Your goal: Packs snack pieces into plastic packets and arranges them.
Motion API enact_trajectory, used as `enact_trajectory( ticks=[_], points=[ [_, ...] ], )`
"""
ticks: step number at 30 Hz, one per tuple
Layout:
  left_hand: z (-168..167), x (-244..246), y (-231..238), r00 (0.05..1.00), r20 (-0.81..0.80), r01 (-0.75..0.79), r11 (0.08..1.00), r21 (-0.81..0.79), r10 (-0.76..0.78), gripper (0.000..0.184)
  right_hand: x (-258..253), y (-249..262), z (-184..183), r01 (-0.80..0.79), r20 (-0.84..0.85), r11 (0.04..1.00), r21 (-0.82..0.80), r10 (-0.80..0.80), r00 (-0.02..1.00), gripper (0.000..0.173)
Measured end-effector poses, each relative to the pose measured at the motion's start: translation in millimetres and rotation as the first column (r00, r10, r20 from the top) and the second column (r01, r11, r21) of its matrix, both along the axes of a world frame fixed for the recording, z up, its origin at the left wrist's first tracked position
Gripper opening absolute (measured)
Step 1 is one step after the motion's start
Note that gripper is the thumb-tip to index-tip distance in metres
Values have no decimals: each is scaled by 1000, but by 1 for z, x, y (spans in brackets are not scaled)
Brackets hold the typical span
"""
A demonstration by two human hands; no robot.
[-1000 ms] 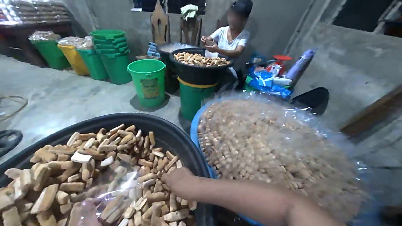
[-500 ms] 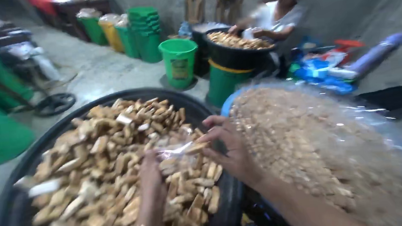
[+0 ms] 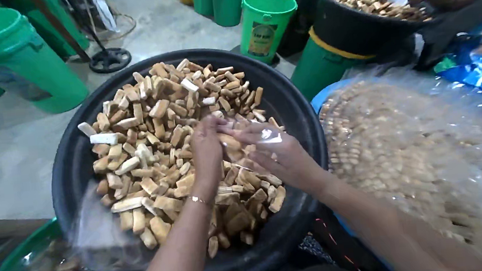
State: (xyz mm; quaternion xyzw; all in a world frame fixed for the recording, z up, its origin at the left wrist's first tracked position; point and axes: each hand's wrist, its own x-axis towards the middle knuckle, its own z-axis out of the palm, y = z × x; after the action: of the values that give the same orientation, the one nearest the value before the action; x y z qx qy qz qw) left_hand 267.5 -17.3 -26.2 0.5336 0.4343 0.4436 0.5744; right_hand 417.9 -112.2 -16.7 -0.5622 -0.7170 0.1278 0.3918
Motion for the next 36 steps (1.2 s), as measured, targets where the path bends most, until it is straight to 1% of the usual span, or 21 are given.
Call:
enact_trajectory(
  ticks=[1, 2, 3, 4, 5, 6, 8, 12, 14, 15, 16, 17, 18, 19, 20, 22, 24, 27, 29, 33, 36],
  points=[
    [-1, -12, 10, 999, -9, -46, 999, 15, 46, 43, -1, 1, -2, 11, 35, 1000, 2, -12, 999, 28],
    [-1, -23, 20, 992, -10, -123, 992, 2, 123, 45, -1, 2, -3, 2, 107, 997, -78, 6, 994, 26],
    [-2, -30, 30, 975, 0, -221, 975, -28, 221, 46, -2, 4, -1, -29, 210, 963, -268, 87, 974, 27],
    [-3, -36, 37, 956, 13, -293, 954, -70, 294, 46, -4, 7, 2, -63, 304, 875, -480, 234, 924, 32],
    [-3, -40, 41, 942, 27, -329, 938, -109, 334, 46, -8, 11, -2, -77, 380, 789, -609, 376, 845, 38],
    [-3, -41, 43, 935, 50, -343, 929, -139, 352, 47, -12, 12, -8, -70, 443, 736, -673, 477, 759, 42],
    [-1, -43, 43, 934, 100, -325, 931, -164, 344, 46, -16, 11, -15, -44, 500, 683, -729, 576, 647, 40],
    [8, -48, 41, 938, 131, -302, 943, -139, 320, 44, -10, 13, -15, -78, 507, 676, -733, 620, 598, 34],
    [8, -47, 41, 943, 124, -288, 946, -150, 307, 46, -4, 14, -14, -116, 508, 706, -699, 604, 614, 28],
    [6, -45, 40, 948, 111, -281, 946, -162, 300, 47, -1, 12, -14, -135, 528, 768, -626, 545, 651, 25],
    [4, -43, 41, 949, 109, -273, 946, -176, 294, 47, 3, 9, -16, -156, 547, 862, -482, 435, 715, 22],
    [2, -41, 42, 950, 115, -265, 944, -196, 290, 46, 7, 6, -18, -155, 537, 949, -274, 285, 794, 22],
    [0, -39, 43, 948, 132, -258, 942, -214, 290, 46, 12, 4, -17, -116, 477, 993, -31, 117, 871, 22],
    [-1, -35, 45, 947, 137, -256, 941, -220, 290, 45, 15, 4, -11, -43, 363, 984, 171, -23, 932, 23],
    [-1, -31, 44, 948, 139, -249, 941, -229, 285, 45, 18, 4, -1, 32, 234, 948, 317, -111, 966, 25],
    [3, -22, 37, 963, 119, -211, 948, -237, 244, 45, 20, 2, 14, 136, 70, 864, 485, -193, 979, 24],
    [7, -13, 27, 979, 117, -137, 960, -244, 169, 44, 18, 5, 17, 196, 65, 783, 590, -288, 955, 20],
    [12, -3, 11, 984, 173, 19, 967, -255, 27, 46, 16, 20, 6, 168, 121, 739, 653, -320, 940, 16],
    [15, 0, 3, 972, 230, 111, 956, -271, -48, 45, 14, 27, 0, 131, 110, 775, 618, -250, 962, 17],
    [16, -3, -1, 896, 386, 309, 933, -185, -220, 27, 14, 28, 0, 81, -13, 909, 409, -83, 996, 21],
    [16, -3, 0, 871, 377, 375, 922, -97, -315, 21, 16, 25, 3, 63, -70, 968, 245, -47, 996, 25]
  ],
)
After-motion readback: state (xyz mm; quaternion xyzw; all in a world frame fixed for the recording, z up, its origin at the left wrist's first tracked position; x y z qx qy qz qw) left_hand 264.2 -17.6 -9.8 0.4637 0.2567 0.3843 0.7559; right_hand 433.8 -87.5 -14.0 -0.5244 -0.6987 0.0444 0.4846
